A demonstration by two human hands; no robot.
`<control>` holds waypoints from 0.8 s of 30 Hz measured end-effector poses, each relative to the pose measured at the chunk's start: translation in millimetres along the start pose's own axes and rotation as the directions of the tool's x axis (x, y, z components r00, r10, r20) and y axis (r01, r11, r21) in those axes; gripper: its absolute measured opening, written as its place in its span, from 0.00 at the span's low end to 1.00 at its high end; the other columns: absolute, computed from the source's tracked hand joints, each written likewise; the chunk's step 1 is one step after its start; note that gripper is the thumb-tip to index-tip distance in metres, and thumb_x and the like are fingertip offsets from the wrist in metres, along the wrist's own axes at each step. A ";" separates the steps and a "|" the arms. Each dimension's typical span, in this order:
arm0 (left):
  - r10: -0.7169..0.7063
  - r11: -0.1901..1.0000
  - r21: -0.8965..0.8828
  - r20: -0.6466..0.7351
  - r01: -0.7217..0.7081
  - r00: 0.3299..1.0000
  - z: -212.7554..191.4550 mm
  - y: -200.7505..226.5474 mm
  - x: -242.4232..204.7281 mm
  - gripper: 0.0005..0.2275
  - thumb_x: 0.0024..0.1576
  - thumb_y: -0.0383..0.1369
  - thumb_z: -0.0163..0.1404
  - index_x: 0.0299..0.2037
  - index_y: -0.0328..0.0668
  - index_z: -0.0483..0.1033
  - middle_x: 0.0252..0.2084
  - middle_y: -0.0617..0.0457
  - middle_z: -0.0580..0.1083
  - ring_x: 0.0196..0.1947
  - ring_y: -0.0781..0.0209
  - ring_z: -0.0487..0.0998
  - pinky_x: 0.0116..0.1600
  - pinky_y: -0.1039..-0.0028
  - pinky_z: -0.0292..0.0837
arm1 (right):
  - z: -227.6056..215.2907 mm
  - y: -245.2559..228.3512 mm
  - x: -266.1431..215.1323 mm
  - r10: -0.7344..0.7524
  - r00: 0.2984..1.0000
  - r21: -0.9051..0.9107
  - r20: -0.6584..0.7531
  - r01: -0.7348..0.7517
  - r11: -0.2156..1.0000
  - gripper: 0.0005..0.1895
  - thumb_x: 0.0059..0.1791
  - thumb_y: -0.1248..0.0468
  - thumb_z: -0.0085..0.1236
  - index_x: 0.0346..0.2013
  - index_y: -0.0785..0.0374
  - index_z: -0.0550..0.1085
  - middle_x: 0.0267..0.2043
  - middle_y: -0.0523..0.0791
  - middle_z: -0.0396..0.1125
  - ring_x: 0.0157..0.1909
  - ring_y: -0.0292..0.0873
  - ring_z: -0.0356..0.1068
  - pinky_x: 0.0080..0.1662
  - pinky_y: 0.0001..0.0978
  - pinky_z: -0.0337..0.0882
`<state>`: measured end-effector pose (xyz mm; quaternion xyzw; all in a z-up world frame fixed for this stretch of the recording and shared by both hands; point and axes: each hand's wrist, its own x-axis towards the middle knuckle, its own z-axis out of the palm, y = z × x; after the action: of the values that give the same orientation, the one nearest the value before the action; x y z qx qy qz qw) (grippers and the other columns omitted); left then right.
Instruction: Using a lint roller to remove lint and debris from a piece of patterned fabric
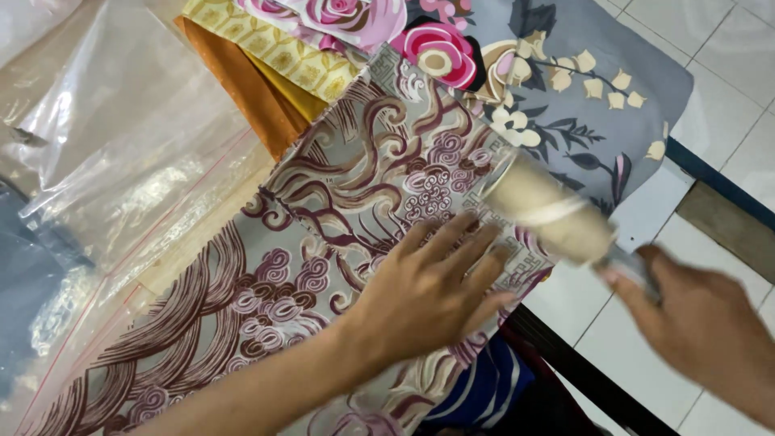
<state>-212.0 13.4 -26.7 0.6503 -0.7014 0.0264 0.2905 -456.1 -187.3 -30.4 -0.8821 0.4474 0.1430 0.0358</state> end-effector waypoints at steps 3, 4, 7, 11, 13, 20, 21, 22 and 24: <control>0.106 0.985 0.128 0.088 -0.117 0.990 16.4 -18.4 -9.3 0.25 0.68 0.51 0.34 0.67 0.46 0.65 0.65 0.45 0.73 0.68 0.46 0.70 0.72 0.50 0.62 | -10.3 -18.0 -6.7 0.057 0.970 -0.059 0.237 -0.044 0.997 0.23 0.51 0.37 0.45 0.50 0.46 0.69 0.26 0.44 0.78 0.34 0.47 0.79 0.38 0.37 0.71; 0.090 0.983 0.150 0.115 -0.107 0.989 20.5 -20.0 -14.2 0.27 0.67 0.54 0.36 0.69 0.49 0.64 0.71 0.48 0.67 0.73 0.46 0.62 0.75 0.49 0.51 | -6.3 -14.3 -2.5 0.037 0.968 -0.051 0.249 -0.025 0.998 0.21 0.52 0.38 0.44 0.45 0.47 0.69 0.25 0.44 0.77 0.32 0.49 0.78 0.36 0.39 0.70; 0.064 0.985 0.151 0.130 -0.084 0.989 23.7 -21.8 -17.8 0.28 0.65 0.56 0.40 0.71 0.52 0.64 0.75 0.51 0.61 0.77 0.46 0.56 0.78 0.48 0.44 | 5.2 -0.2 15.4 0.005 0.983 -0.039 0.182 0.002 0.999 0.22 0.54 0.39 0.42 0.39 0.52 0.69 0.24 0.49 0.76 0.30 0.55 0.77 0.37 0.47 0.71; 0.036 0.993 0.103 0.122 -0.049 0.992 18.8 -19.0 -16.9 0.26 0.65 0.54 0.42 0.69 0.53 0.66 0.74 0.53 0.62 0.76 0.47 0.59 0.76 0.48 0.51 | 14.0 24.0 48.6 0.052 0.992 -0.182 -0.119 -0.073 0.981 0.31 0.59 0.33 0.41 0.35 0.55 0.72 0.20 0.54 0.71 0.28 0.60 0.73 0.33 0.46 0.68; 0.035 0.993 0.107 0.120 -0.048 0.992 19.0 -18.7 -17.2 0.27 0.64 0.54 0.42 0.69 0.53 0.66 0.74 0.53 0.62 0.76 0.47 0.59 0.76 0.48 0.50 | 9.1 23.1 47.8 -0.032 0.970 -0.178 -0.240 -0.012 0.984 0.28 0.63 0.37 0.44 0.40 0.56 0.74 0.31 0.50 0.74 0.34 0.58 0.75 0.36 0.44 0.70; -0.036 0.962 0.270 0.253 -0.035 0.967 8.9 -24.8 -35.2 0.34 0.64 0.62 0.23 0.75 0.56 0.54 0.79 0.51 0.53 0.79 0.46 0.47 0.77 0.42 0.37 | -15.6 -20.2 15.7 -0.043 0.982 -0.104 0.186 0.063 0.993 0.22 0.52 0.36 0.37 0.45 0.45 0.67 0.24 0.44 0.75 0.31 0.51 0.79 0.39 0.44 0.74; -0.041 0.962 0.273 0.251 -0.030 0.967 0.0 -30.8 -40.1 0.34 0.64 0.62 0.23 0.75 0.56 0.54 0.79 0.51 0.53 0.79 0.46 0.47 0.77 0.42 0.37 | -14.7 -22.5 14.8 -0.048 0.981 -0.105 0.186 0.069 0.992 0.22 0.52 0.36 0.37 0.45 0.45 0.67 0.24 0.44 0.75 0.31 0.51 0.79 0.39 0.44 0.74; -0.085 0.962 0.272 0.224 0.021 0.971 -9.3 -36.8 -45.0 0.33 0.63 0.61 0.30 0.73 0.53 0.57 0.76 0.49 0.57 0.77 0.46 0.52 0.77 0.43 0.40 | -13.6 -25.1 13.9 -0.008 0.977 -0.113 0.214 0.033 0.993 0.23 0.52 0.35 0.39 0.44 0.46 0.67 0.25 0.44 0.77 0.36 0.52 0.78 0.41 0.42 0.73; -0.132 0.959 0.273 0.195 0.075 0.972 -23.9 -47.3 -56.9 0.33 0.62 0.61 0.37 0.71 0.50 0.61 0.74 0.48 0.61 0.75 0.46 0.56 0.76 0.45 0.44 | -2.3 -17.4 20.5 0.028 0.970 -0.122 0.241 0.002 0.993 0.24 0.51 0.34 0.41 0.44 0.47 0.67 0.27 0.44 0.79 0.41 0.53 0.77 0.43 0.41 0.72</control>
<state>-160.0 67.1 -48.1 0.7183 -0.6833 0.0349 0.1263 -430.3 -193.4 -35.2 -0.8556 0.4360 0.2766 0.0357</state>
